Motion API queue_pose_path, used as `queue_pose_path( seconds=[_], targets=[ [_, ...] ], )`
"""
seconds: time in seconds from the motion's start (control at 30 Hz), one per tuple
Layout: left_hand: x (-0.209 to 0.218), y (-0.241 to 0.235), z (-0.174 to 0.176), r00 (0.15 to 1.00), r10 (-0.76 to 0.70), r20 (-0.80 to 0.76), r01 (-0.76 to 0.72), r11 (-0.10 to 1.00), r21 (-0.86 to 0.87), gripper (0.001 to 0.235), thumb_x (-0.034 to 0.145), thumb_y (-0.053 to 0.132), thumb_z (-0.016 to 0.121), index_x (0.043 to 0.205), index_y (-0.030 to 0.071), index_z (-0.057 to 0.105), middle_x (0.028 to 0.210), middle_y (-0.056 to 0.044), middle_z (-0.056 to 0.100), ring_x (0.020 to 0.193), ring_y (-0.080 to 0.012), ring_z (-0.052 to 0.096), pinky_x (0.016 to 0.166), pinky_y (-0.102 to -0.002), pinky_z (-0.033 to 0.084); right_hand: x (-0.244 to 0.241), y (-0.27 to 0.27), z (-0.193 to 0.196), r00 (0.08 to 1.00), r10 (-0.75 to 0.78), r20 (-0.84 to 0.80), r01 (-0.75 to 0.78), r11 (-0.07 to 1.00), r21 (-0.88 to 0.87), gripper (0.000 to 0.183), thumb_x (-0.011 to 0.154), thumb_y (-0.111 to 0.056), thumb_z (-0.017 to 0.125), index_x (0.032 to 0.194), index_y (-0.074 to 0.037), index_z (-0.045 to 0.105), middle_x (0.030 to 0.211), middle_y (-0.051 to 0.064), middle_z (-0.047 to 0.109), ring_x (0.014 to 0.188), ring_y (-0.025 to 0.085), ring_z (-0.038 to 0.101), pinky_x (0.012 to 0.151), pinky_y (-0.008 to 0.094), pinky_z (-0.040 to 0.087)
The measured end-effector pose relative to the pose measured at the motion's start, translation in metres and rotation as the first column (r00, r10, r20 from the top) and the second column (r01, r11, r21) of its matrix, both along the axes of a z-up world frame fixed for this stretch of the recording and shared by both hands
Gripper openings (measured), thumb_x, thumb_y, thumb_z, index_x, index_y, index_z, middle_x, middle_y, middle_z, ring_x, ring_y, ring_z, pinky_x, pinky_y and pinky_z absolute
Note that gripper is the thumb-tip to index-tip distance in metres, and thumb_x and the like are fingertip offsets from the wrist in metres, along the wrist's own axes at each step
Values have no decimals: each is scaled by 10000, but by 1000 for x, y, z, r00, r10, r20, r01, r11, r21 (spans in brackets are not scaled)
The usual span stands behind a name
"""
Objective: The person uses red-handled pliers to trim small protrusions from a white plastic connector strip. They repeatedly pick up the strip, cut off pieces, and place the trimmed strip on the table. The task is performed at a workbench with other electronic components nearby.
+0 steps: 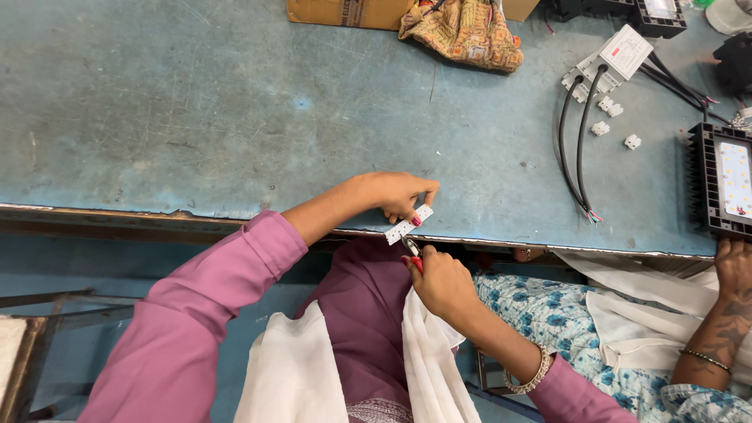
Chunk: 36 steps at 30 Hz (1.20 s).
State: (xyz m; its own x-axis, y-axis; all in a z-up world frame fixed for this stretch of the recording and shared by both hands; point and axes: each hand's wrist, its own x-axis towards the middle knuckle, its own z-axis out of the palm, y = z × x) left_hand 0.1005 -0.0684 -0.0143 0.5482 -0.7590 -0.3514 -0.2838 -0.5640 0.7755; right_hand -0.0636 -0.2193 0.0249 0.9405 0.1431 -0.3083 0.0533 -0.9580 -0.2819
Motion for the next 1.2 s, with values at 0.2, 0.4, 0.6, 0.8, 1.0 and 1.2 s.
queue_pose_path(
  seconds=[0.2, 0.4, 0.6, 0.8, 1.0, 1.2],
  targets=[
    [-3, 3, 3, 998, -3, 56, 3, 1000, -1, 413, 814, 175, 769, 1127, 121, 505, 633, -53, 656, 521, -179, 663, 466, -348, 508, -1, -7, -8, 992, 72, 107, -68, 997, -45, 359, 929, -334, 637, 994, 17, 599, 817, 249, 707, 741, 432, 704, 673, 526, 568],
    [-7, 5, 6, 995, 34, 89, -37, 999, 38, 450, 842, 232, 787, 1166, 132, 491, 627, -52, 656, 530, -187, 637, 479, -362, 470, -1, -12, -9, 980, 122, 158, -109, 990, -88, 360, 947, -330, 637, 960, 25, 575, 830, 235, 703, 712, 413, 710, 609, 494, 575],
    [-7, 7, 6, 997, 36, 68, -36, 999, 2, 457, 850, 236, 789, 1158, 121, 471, 659, -59, 665, 540, -183, 647, 478, -351, 477, -1, -15, -8, 959, 189, 210, -150, 970, -191, 352, 926, -324, 647, 941, 20, 574, 821, 218, 694, 676, 388, 712, 553, 473, 575],
    [-9, 6, 10, 997, 63, 42, -63, 998, 8, 456, 840, 212, 794, 1140, 116, 464, 676, -56, 670, 547, -183, 653, 475, -354, 479, -1, -20, -8, 924, 255, 286, -180, 948, -263, 294, 908, -272, 644, 914, 13, 571, 780, 199, 690, 645, 363, 703, 531, 449, 562],
    [-8, 5, 12, 996, 91, 17, -91, 995, 33, 443, 843, 176, 774, 1141, 107, 454, 678, -72, 686, 542, -190, 653, 481, -351, 486, 1, -22, -11, 917, 306, 254, -205, 911, -358, 272, 908, -261, 636, 876, 1, 567, 749, 179, 672, 640, 334, 706, 514, 432, 567],
    [-4, 3, 6, 995, 102, 5, -102, 995, 13, 422, 837, 145, 769, 1109, 103, 449, 686, -76, 694, 542, -187, 656, 481, -351, 491, 2, -25, -14, 867, 384, 318, -215, 863, -457, 115, 819, -135, 619, 844, -35, 569, 743, 143, 657, 638, 294, 694, 534, 406, 565]
  ],
)
